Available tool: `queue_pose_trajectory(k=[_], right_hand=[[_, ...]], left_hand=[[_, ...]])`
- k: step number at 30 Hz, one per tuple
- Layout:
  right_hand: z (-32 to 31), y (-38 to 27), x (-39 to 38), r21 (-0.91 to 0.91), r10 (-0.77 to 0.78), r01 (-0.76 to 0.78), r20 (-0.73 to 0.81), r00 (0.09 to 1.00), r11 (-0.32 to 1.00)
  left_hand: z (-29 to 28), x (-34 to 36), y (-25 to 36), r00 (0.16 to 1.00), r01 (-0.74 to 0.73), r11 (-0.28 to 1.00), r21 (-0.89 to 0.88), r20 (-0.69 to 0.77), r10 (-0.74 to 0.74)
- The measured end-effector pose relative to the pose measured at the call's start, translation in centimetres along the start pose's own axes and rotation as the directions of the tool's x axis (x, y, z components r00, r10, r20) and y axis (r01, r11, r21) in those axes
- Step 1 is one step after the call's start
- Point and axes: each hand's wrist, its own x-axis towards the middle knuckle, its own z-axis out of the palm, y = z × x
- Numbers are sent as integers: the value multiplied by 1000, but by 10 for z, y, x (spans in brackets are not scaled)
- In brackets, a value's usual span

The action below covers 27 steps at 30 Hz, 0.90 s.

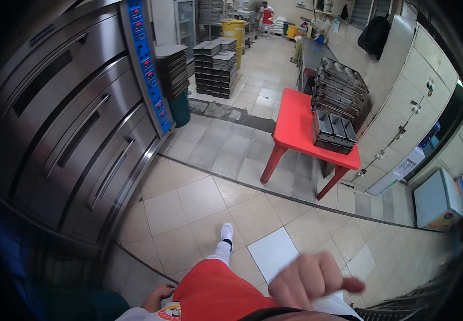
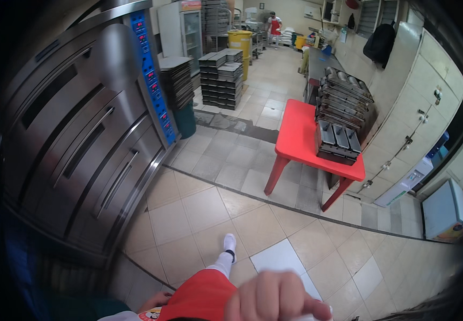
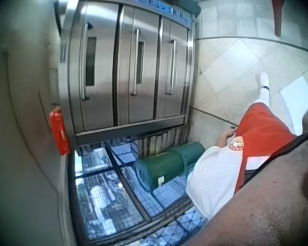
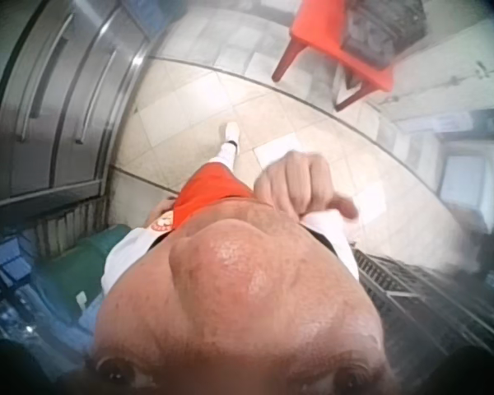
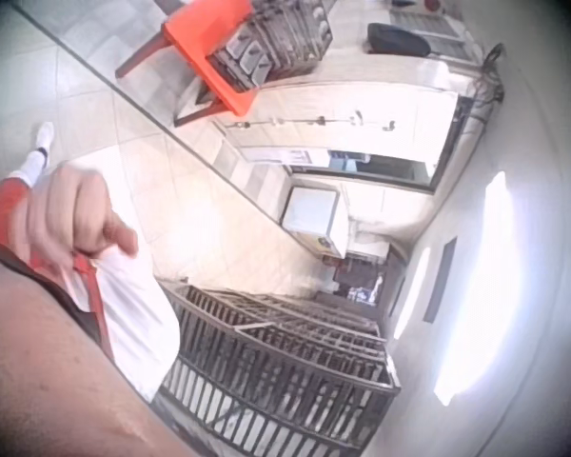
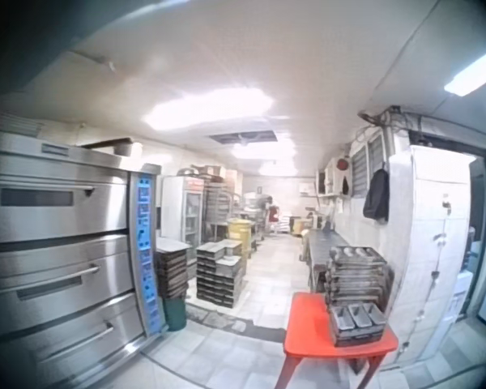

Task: The person spreads filling onto rectangular pieces of dough using a blue scraper, rolls the dough pieces into logs by hand, and then uses a knife to score the tops of the rolled logs before placing bread pans onto a table.

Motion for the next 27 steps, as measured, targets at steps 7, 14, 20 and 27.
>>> queue_pose_trajectory(k=[7, 14, 20, 27], right_hand=[[-382, -59, -68, -463, -41, -875, -880, 472, -140], [-445, -181, -340, 392, -192, -684, -916, -353, -615], [-505, -179, -369, 584, -270, -690, -811, -520, -427], [-827, -251, -201, 296, -298, -818, -941, -160, -493]], left_hand=[[-116, 181, 177, 983, 55, 978, 202, 158, -88], [-240, 325, 568, 867, -444, 889, 110, -200, 457], [-287, 388, 871, 699, -714, 698, -60, -107, 707], [-324, 558, 994, 839, -539, 755, 373, 311, 446]])
